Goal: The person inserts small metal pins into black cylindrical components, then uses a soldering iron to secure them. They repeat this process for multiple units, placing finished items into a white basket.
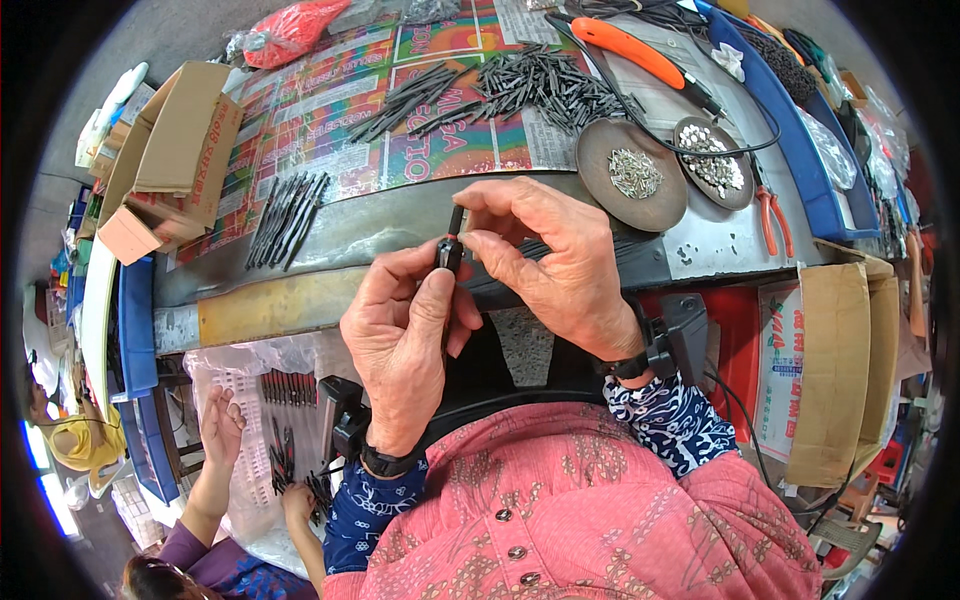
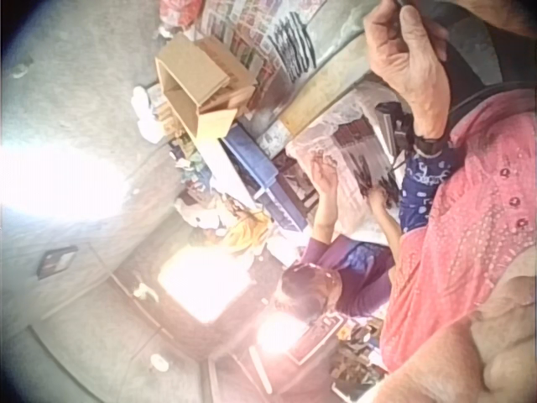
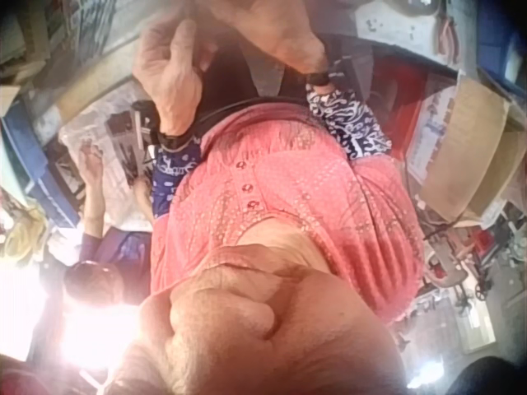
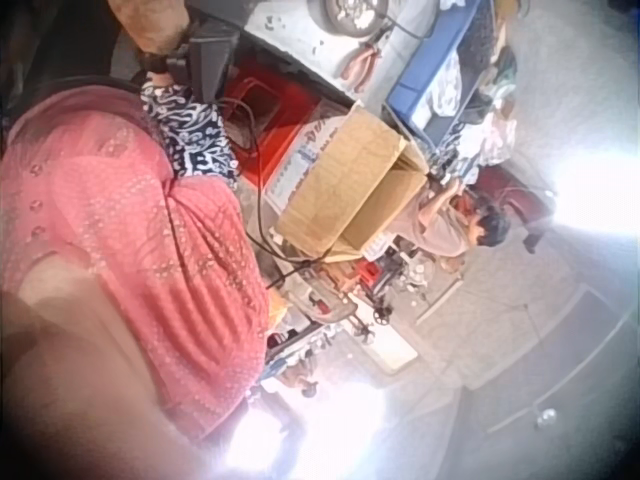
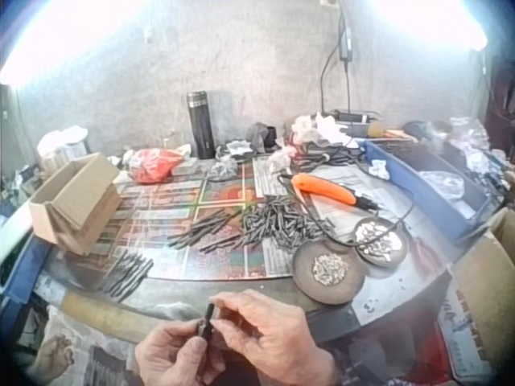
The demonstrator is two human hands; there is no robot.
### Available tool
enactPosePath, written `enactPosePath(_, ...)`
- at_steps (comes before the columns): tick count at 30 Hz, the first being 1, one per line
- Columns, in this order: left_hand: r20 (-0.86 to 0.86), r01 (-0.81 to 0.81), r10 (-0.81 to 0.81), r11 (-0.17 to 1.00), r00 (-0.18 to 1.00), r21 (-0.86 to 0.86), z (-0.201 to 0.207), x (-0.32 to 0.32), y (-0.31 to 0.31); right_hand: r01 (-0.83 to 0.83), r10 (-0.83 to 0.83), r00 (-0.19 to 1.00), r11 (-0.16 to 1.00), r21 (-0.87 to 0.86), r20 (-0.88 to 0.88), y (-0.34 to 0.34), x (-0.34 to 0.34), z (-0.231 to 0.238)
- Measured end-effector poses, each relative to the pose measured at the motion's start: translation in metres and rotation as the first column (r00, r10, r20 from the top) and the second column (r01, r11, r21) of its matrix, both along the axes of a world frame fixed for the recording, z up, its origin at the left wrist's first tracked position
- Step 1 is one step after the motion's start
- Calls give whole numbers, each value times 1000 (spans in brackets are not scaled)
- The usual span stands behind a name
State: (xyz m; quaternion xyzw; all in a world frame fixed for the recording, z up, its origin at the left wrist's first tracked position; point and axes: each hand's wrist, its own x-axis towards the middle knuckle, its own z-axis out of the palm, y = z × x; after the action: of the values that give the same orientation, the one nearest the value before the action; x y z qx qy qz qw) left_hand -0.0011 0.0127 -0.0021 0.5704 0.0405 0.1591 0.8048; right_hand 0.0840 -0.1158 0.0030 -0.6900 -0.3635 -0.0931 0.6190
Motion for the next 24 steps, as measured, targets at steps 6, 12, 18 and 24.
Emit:
enactPosePath(6,-16,21,-21,1000,1000,-8,1,0,0,68,-52,971,996,-60,233,-1,4,-4)
enactPosePath(12,12,35,-35,999,999,-3,-2,0,-1,265,-213,749,964,11,628,5,4,-10)
enactPosePath(18,7,8,-8,1000,1000,20,-3,-1,-2,241,-133,784,965,-101,607,0,2,-6)
enactPosePath(24,6,23,-23,999,1000,31,0,1,0,248,-153,799,965,-87,581,2,3,-4)
